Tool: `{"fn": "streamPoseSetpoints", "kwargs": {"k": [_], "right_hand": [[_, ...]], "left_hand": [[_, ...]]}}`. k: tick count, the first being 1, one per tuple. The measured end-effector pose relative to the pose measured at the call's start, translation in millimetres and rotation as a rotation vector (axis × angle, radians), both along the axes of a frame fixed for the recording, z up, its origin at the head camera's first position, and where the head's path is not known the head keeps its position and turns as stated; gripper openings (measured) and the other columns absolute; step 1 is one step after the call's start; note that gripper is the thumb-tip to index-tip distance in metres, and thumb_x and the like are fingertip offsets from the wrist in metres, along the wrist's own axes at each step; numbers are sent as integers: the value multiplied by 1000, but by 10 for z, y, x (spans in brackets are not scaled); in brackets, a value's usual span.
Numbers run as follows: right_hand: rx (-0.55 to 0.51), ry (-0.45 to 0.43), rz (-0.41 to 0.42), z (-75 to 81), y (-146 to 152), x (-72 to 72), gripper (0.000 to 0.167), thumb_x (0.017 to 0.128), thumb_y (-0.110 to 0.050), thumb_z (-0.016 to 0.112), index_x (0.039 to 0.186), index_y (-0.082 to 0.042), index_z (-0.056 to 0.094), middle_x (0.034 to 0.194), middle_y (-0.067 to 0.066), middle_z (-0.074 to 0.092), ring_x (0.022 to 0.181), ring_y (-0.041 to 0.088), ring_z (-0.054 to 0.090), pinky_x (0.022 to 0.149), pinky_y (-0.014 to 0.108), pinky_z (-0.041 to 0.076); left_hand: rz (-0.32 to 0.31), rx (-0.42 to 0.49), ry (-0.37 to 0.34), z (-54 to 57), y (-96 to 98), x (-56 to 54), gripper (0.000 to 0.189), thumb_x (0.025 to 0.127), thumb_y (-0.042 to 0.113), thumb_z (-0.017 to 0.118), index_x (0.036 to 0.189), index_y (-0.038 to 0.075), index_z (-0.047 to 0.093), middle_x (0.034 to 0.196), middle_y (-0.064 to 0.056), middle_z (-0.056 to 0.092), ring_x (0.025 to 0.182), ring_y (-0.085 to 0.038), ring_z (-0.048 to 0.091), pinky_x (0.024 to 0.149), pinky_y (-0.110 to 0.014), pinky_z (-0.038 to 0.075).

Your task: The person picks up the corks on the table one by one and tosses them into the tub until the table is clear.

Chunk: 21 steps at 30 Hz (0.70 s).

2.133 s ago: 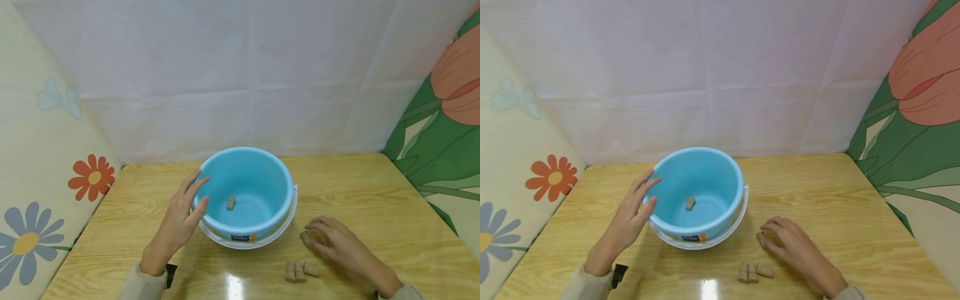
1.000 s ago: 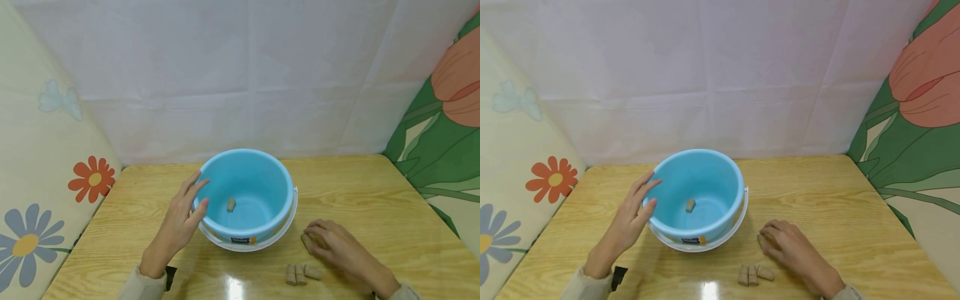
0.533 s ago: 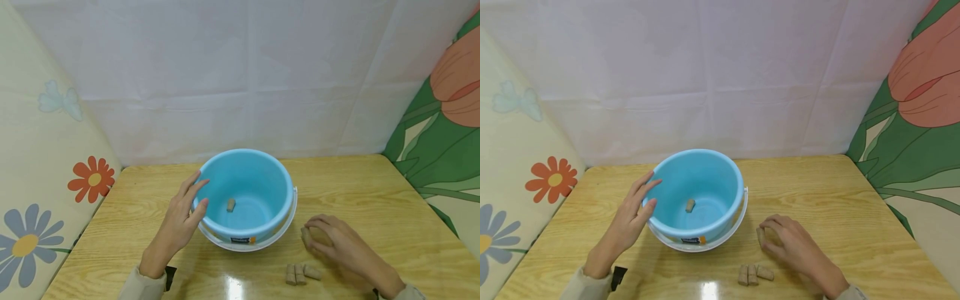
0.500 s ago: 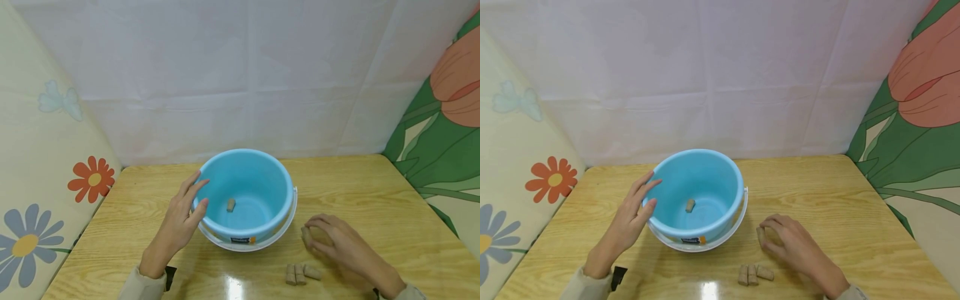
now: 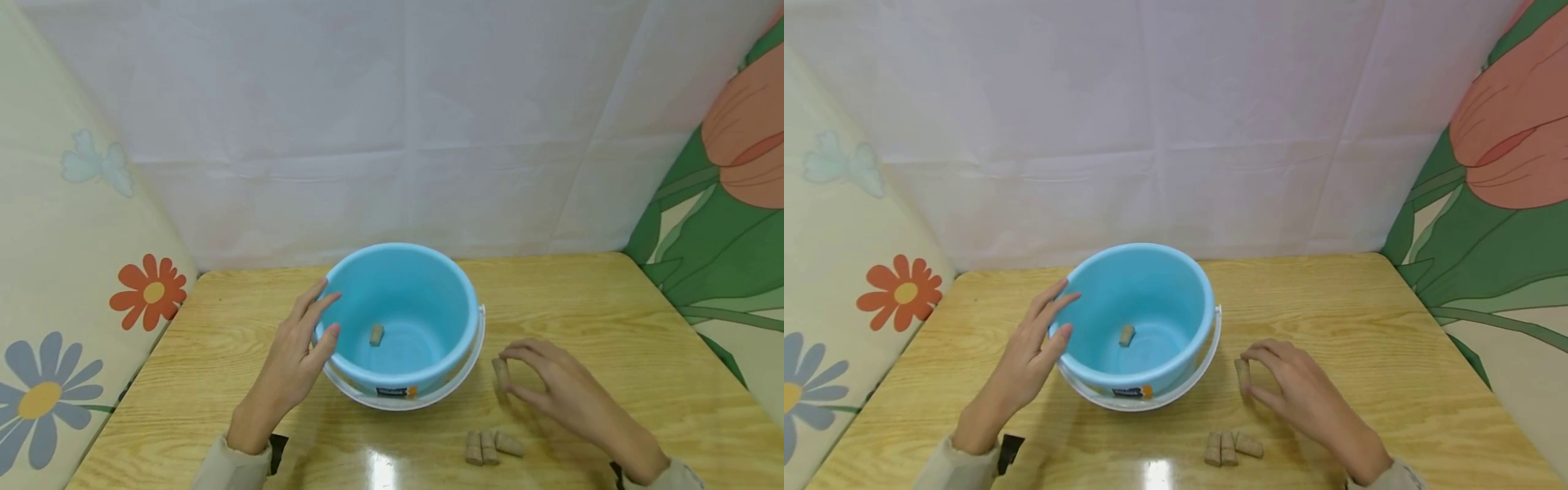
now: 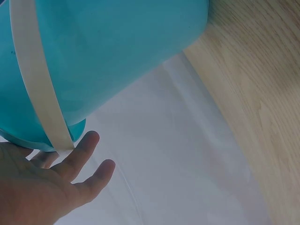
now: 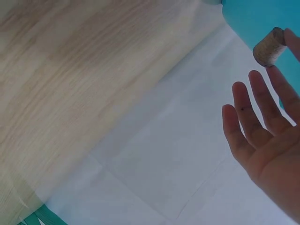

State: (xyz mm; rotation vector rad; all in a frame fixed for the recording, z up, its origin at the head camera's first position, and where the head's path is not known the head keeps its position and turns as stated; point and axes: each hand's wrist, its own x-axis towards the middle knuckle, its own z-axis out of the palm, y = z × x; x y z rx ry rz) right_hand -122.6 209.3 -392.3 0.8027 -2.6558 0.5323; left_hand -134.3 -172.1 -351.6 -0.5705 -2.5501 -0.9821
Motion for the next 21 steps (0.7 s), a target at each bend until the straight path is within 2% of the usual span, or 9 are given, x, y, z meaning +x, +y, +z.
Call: {"fn": "streamPoseSetpoints", "kwargs": {"k": [9,15,21], "right_hand": [[-12,34,0,92,22,-47,43,72,-18,88,110,-10,71,110,3,70,100,25,68,82,44,57],[-48,59,-20,187,53,-62,45,71,-15,87,113,-9,70,113,5,69,102,27,67,84,48,56],[-83,123,-12,275,55,-75,49,70,-10,87,115,-9,69,114,3,68,102,25,67,83,46,56]], "left_hand": [[2,6,-6,-1,-4,1,44,102,22,50,143,7,51,161,-12,31,125,-35,54,83,-49,49],[5,3,-14,0,-3,3,44,102,23,50,144,8,50,161,-11,30,133,-37,48,91,-56,46],[1,4,-12,2,1,0,44,102,22,50,144,8,50,161,-12,30,131,-37,50,87,-52,48]]}}
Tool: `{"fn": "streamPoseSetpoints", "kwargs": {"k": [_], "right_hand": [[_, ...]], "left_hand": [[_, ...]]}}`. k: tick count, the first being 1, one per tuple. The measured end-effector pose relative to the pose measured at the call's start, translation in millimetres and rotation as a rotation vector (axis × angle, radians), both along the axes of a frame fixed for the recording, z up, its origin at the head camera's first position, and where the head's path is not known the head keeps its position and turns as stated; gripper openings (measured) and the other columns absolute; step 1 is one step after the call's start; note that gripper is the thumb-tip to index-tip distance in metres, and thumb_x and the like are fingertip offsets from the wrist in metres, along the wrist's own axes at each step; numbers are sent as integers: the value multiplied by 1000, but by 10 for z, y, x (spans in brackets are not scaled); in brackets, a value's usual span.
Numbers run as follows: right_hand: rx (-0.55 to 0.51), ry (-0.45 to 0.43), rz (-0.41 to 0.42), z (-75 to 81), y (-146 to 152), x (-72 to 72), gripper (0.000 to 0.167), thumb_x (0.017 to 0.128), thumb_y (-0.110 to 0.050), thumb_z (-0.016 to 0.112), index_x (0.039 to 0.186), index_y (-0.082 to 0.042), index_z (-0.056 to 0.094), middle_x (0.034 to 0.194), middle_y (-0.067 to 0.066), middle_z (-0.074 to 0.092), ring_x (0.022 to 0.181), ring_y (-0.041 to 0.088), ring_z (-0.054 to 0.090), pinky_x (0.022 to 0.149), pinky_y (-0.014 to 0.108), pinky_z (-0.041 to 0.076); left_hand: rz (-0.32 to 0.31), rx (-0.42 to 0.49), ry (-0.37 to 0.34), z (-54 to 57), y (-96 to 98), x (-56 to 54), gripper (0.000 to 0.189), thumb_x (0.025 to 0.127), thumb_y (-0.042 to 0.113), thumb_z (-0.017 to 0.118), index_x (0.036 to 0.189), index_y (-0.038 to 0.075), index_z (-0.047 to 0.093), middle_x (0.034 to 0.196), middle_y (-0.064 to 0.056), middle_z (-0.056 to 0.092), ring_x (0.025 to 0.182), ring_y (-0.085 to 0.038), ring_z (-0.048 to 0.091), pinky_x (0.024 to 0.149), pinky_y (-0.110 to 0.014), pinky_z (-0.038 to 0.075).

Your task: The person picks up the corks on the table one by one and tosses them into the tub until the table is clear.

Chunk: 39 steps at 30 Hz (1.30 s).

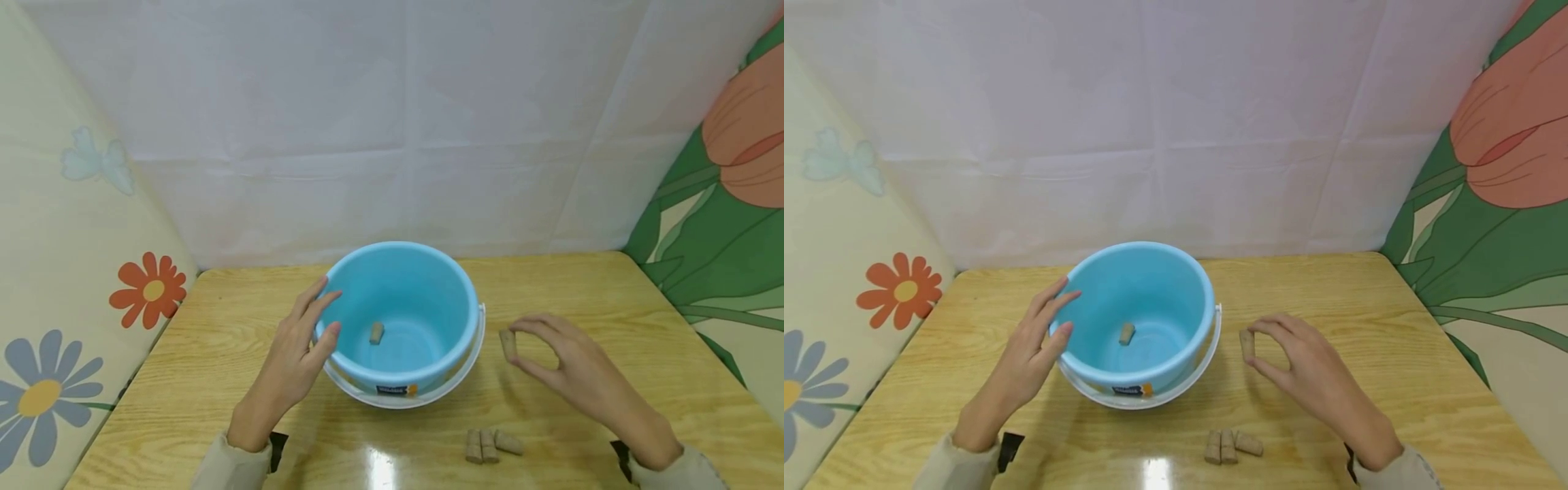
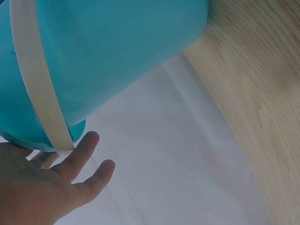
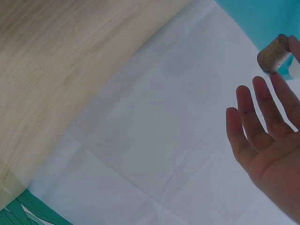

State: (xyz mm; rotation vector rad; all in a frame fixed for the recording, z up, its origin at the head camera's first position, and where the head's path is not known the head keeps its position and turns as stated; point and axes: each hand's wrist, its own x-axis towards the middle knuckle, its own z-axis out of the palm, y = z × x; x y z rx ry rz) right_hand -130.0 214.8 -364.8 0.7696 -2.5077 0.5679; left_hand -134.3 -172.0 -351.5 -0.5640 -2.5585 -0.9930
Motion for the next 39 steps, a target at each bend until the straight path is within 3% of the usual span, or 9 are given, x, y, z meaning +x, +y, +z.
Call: {"fn": "streamPoseSetpoints", "kwargs": {"k": [3,12,18,21,24,29,32,39], "right_hand": [[-12,16,-1,36,-11,-11,50,69,-9,87,115,-9,69,114,3,68,103,25,66,83,44,55],[-35,60,-2,138,-10,-31,49,69,-10,88,115,-10,70,116,2,67,106,23,64,92,18,46],[-74,91,24,229,-9,-39,52,68,-9,88,117,-8,69,118,5,66,107,25,62,99,1,30],[-89,118,50,267,-14,-45,50,71,-11,87,117,-6,69,118,7,66,108,25,61,101,1,28],[-103,133,70,298,-25,-50,43,80,-22,83,118,-7,69,119,7,66,108,25,61,102,2,28],[-128,157,103,341,-63,-57,48,94,-48,63,119,-8,70,119,7,66,108,24,62,103,3,30],[-142,171,118,367,-102,-59,53,95,-53,56,119,-8,70,118,7,67,107,23,62,103,4,31],[-167,174,147,401,-213,-49,55,96,-54,55,118,-6,70,117,8,67,107,25,62,103,5,33]], "left_hand": [[-1,-1,1,6,0,3,44,102,22,50,143,7,51,161,-12,31,129,-37,51,86,-51,49],[0,-8,13,5,0,-5,44,102,22,50,143,7,51,160,-13,31,128,-37,52,84,-49,50],[2,-4,4,4,-1,-1,44,102,23,50,143,8,51,161,-12,30,124,-35,54,80,-46,50],[2,-3,2,2,-1,-1,44,102,22,50,144,7,50,161,-12,30,120,-35,57,77,-44,50],[1,0,-1,4,2,1,44,102,22,50,144,8,50,161,-12,31,121,-35,56,77,-44,50],[1,0,-1,4,4,0,44,102,23,50,144,8,51,161,-11,31,130,-36,51,84,-48,50],[3,-1,2,-1,2,-5,44,102,22,50,143,8,51,160,-12,31,129,-36,51,84,-49,50],[1,0,5,-5,0,-7,44,102,22,50,143,8,51,160,-12,31,129,-36,51,85,-49,50]]}}
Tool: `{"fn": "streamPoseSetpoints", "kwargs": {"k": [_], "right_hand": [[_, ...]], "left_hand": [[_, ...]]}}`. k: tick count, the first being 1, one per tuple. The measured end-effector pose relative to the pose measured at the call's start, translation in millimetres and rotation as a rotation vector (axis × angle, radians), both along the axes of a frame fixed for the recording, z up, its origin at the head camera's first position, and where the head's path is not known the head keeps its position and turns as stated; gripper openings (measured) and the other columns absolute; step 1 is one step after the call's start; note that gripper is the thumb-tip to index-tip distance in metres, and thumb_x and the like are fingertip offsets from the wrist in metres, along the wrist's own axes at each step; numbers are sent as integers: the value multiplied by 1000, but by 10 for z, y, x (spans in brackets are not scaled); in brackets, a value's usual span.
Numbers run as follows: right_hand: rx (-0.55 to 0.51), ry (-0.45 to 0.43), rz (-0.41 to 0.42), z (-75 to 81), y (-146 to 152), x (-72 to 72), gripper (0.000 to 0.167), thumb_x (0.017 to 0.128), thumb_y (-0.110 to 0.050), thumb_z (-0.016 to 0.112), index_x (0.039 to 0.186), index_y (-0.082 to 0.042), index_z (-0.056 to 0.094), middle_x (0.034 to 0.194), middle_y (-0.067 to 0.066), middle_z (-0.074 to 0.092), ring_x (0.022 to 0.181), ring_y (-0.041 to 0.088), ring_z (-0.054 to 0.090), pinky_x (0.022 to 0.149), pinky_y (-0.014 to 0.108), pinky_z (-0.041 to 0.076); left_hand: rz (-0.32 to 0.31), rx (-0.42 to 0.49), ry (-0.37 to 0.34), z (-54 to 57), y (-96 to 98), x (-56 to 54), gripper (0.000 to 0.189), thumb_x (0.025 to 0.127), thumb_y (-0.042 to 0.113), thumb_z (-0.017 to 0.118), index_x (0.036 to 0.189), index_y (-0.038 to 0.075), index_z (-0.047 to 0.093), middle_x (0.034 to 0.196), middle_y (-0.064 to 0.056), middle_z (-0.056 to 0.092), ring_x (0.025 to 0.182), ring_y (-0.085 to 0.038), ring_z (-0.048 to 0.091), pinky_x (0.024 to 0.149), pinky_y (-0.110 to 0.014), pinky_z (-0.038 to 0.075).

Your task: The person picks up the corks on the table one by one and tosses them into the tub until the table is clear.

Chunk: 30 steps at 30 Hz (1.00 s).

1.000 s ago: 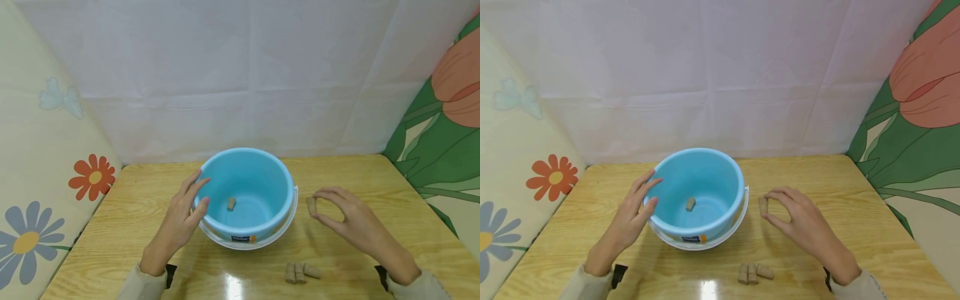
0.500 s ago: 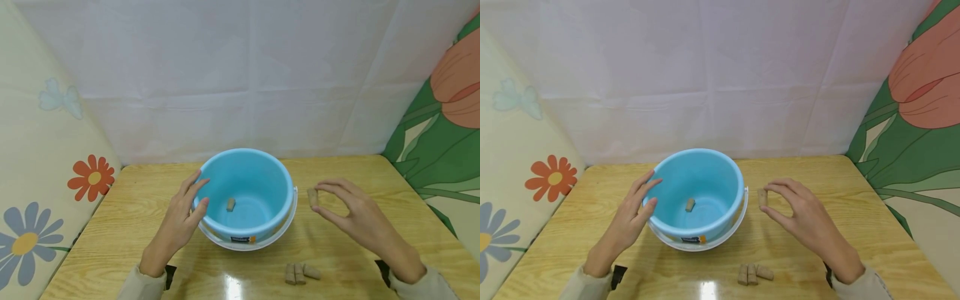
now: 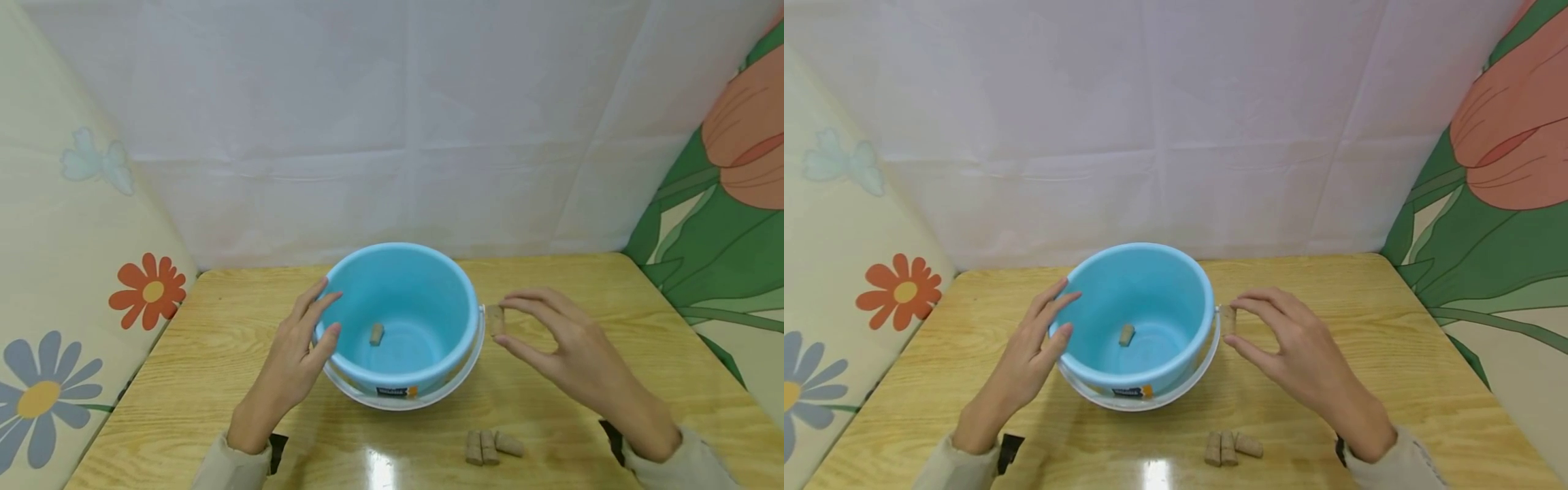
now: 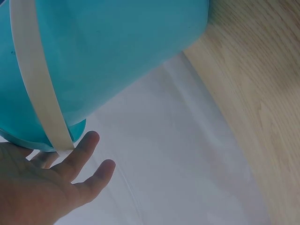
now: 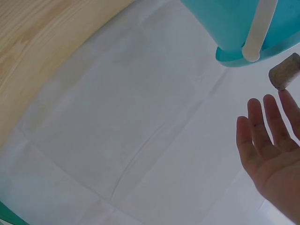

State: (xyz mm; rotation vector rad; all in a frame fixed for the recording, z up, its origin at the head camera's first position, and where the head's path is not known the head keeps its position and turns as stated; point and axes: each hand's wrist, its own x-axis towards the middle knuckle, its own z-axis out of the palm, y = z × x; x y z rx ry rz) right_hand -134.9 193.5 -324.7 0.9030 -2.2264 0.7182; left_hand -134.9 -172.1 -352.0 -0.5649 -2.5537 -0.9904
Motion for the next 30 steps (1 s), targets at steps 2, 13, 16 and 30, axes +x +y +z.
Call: {"fn": "streamPoseSetpoints", "kwargs": {"k": [2,13,16,30], "right_hand": [[3,-13,-4,9,-24,3,56,95,-55,55,118,-5,70,117,9,67,108,26,62,103,5,33],[22,-60,6,41,-137,6,49,90,-45,69,119,-5,69,119,7,66,111,24,62,103,7,35],[17,-59,23,36,-175,-6,48,92,-45,67,119,-6,69,120,7,66,111,23,63,102,6,36],[3,-46,65,54,-335,-59,43,88,-38,75,120,-10,70,120,5,66,109,21,64,100,10,40]], "left_hand": [[0,0,1,-3,1,-1,44,102,22,50,143,8,51,160,-12,31,130,-37,51,85,-50,49],[-2,0,1,-4,-1,-2,44,102,22,50,143,7,51,160,-12,31,129,-36,51,85,-50,49],[-2,-2,1,-6,-2,-5,44,102,22,50,143,7,51,160,-12,31,127,-36,53,84,-49,49],[-5,7,4,-5,-6,-5,44,101,21,51,143,8,51,161,-11,31,133,-37,48,88,-52,48]]}}
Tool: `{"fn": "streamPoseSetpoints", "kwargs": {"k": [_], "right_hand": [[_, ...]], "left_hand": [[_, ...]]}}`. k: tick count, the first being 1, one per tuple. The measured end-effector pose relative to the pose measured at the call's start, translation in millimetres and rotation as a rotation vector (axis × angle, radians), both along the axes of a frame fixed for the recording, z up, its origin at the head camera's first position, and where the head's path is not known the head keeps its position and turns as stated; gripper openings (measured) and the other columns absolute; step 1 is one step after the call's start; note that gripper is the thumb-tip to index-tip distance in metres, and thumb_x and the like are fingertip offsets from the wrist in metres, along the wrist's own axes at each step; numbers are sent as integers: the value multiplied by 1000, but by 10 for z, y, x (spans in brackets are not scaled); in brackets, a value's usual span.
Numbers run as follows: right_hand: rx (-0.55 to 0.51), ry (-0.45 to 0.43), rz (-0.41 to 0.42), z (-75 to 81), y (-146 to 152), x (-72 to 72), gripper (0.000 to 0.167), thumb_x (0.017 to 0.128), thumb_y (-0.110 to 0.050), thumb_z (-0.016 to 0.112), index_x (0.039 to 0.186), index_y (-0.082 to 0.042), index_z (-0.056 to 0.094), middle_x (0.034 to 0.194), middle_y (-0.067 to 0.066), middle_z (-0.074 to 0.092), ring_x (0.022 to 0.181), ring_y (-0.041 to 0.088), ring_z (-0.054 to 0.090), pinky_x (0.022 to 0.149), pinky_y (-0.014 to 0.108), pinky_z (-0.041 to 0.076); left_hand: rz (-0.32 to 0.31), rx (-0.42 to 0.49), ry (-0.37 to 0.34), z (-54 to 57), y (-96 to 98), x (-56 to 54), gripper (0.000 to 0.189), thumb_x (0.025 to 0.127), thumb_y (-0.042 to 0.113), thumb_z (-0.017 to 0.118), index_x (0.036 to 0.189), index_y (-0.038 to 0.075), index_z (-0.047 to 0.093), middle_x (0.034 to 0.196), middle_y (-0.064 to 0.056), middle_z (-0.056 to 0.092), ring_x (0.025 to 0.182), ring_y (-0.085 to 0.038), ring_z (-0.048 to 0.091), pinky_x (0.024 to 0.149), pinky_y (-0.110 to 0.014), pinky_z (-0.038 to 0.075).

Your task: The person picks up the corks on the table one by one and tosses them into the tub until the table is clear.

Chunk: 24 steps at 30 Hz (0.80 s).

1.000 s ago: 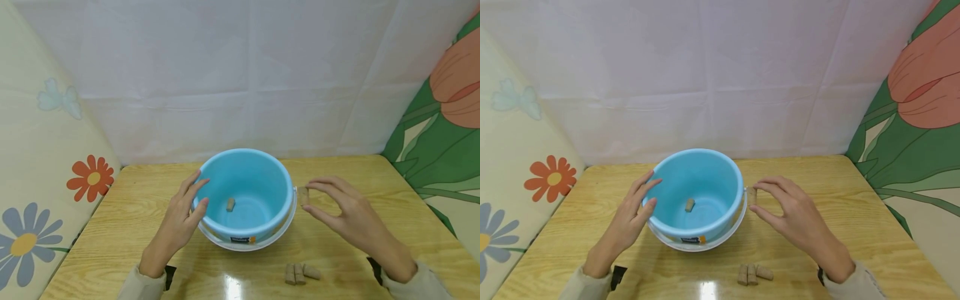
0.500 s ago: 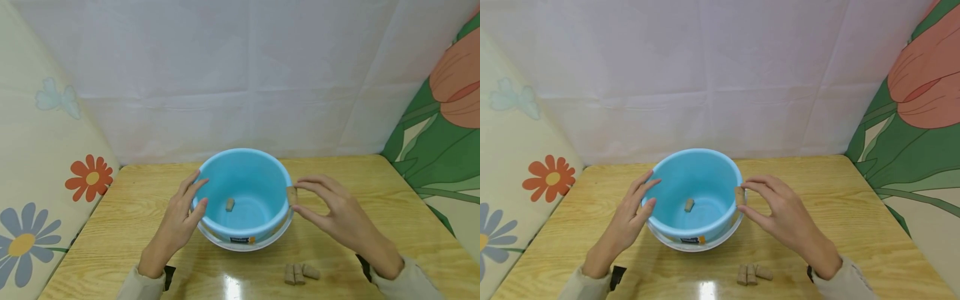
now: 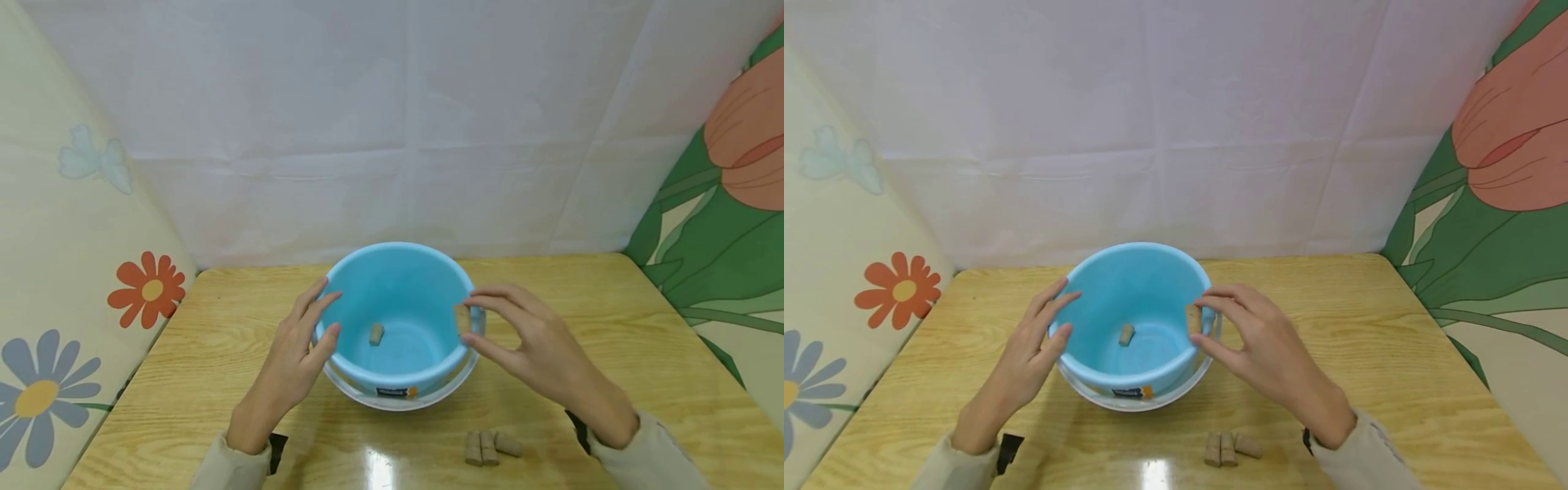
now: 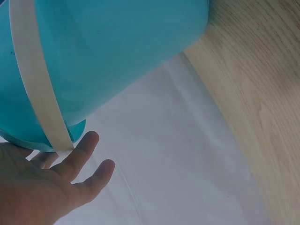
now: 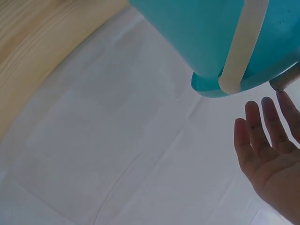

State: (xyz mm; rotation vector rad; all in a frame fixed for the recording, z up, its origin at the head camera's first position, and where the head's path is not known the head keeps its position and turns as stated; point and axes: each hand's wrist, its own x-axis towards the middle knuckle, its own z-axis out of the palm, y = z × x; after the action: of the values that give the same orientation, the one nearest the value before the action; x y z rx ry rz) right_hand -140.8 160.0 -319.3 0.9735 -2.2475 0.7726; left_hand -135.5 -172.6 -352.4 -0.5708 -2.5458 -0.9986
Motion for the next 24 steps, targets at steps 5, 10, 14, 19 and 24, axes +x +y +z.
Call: {"fn": "streamPoseSetpoints", "kwargs": {"k": [5,10,14,19,24], "right_hand": [[9,-1,2,-10,-47,-18,40,87,-34,76,119,-11,70,120,3,66,108,20,64,98,12,43],[28,-25,-51,-27,-85,-31,44,78,-21,85,118,-10,70,119,3,66,111,21,63,93,29,52],[28,-46,-73,-35,-121,-45,46,74,-16,87,116,-9,71,119,5,66,112,23,62,90,41,54],[24,-83,-81,-47,-156,-46,44,75,-18,86,115,-9,71,118,6,67,112,24,61,90,43,54],[17,-132,-87,-61,-180,-48,42,78,-21,85,115,-8,70,120,7,67,115,26,58,94,47,52]], "left_hand": [[0,2,-3,4,3,0,44,101,22,50,143,8,51,160,-12,31,133,-37,48,89,-54,48],[0,5,-14,12,1,2,44,102,22,50,143,8,51,161,-11,30,134,-38,47,90,-54,49],[-1,4,-16,17,-1,-1,44,102,22,50,143,8,51,161,-11,30,134,-38,47,88,-53,50],[0,0,-19,13,-1,2,44,102,22,50,143,8,51,161,-11,30,135,-38,46,89,-53,49],[-1,-2,-17,17,3,2,44,102,22,50,143,8,51,161,-11,30,133,-37,48,86,-51,49]]}}
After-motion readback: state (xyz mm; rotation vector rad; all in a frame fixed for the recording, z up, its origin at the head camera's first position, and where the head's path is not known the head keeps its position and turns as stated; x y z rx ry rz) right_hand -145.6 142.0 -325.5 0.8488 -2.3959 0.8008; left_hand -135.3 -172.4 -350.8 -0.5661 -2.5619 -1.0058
